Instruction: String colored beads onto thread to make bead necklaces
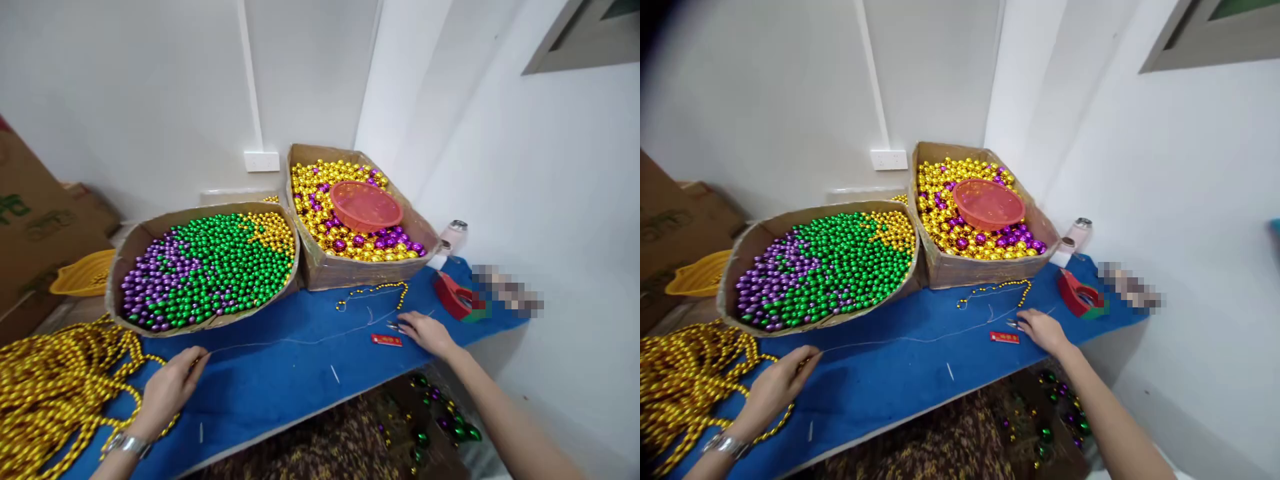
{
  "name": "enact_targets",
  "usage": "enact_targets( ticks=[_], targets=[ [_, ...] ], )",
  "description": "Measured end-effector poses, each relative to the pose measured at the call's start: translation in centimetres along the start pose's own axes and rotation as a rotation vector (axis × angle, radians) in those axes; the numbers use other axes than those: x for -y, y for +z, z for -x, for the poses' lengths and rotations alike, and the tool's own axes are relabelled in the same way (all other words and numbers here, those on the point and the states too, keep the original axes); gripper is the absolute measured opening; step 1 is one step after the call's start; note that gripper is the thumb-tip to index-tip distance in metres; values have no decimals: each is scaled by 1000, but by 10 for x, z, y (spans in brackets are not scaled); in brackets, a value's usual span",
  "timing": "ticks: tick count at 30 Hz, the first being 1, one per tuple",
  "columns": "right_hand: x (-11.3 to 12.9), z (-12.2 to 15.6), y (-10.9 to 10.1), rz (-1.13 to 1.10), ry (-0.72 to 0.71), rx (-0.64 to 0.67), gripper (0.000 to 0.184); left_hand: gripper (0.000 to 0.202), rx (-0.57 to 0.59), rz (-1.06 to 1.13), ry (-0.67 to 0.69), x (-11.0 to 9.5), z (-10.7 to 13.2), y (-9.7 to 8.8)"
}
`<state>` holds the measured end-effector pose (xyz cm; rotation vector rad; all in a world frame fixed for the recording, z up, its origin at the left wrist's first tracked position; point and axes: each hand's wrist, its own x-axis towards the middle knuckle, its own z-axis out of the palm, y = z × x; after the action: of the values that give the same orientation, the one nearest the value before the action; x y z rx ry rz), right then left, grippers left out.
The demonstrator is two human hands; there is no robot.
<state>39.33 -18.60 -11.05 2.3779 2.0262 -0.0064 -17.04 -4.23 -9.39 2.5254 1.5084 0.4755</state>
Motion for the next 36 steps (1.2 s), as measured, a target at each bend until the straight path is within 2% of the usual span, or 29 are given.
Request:
enact_targets(
  ticks=[4,8,11,14,17,20,23,26,28,32,34,36],
  targets=[
    [5,19,9,-8,-55,-42,25,22,6,31,15,-16,0,-5],
    [23,12,3,-54,-92,-103,34,24,-1,54,3,-28,2,-11],
    [67,1,-8,-133,-192,-122,38,25,-12,77,-22,-32,3,-15],
    [129,-9,-19,-196,-325,-81,34,25,-14,96,-24,-36,5,-17],
    [186,-19,-25,-193,-378,-15,29,26,-6,103,-17,-39,5,-20],
    [223,-31,-23,-151,-363,45,25,25,-4,104,-19,-41,6,-22],
    [244,-43,-17,-121,-330,95,23,25,-18,110,-13,-43,6,-25],
    [250,-50,-13,-123,-300,129,23,25,-19,113,-1,-43,6,-28],
    [245,-52,-13,-146,-291,137,24,25,-32,104,-2,-42,6,-30],
    [209,-52,-17,-209,-261,119,32,24,-159,31,17,-37,1,-21],
    [187,-51,-18,-233,-239,116,32,25,-203,-71,50,-34,-4,-7],
    [168,-47,-17,-250,-231,132,28,27,-167,-216,67,-33,-11,11]
  ],
)
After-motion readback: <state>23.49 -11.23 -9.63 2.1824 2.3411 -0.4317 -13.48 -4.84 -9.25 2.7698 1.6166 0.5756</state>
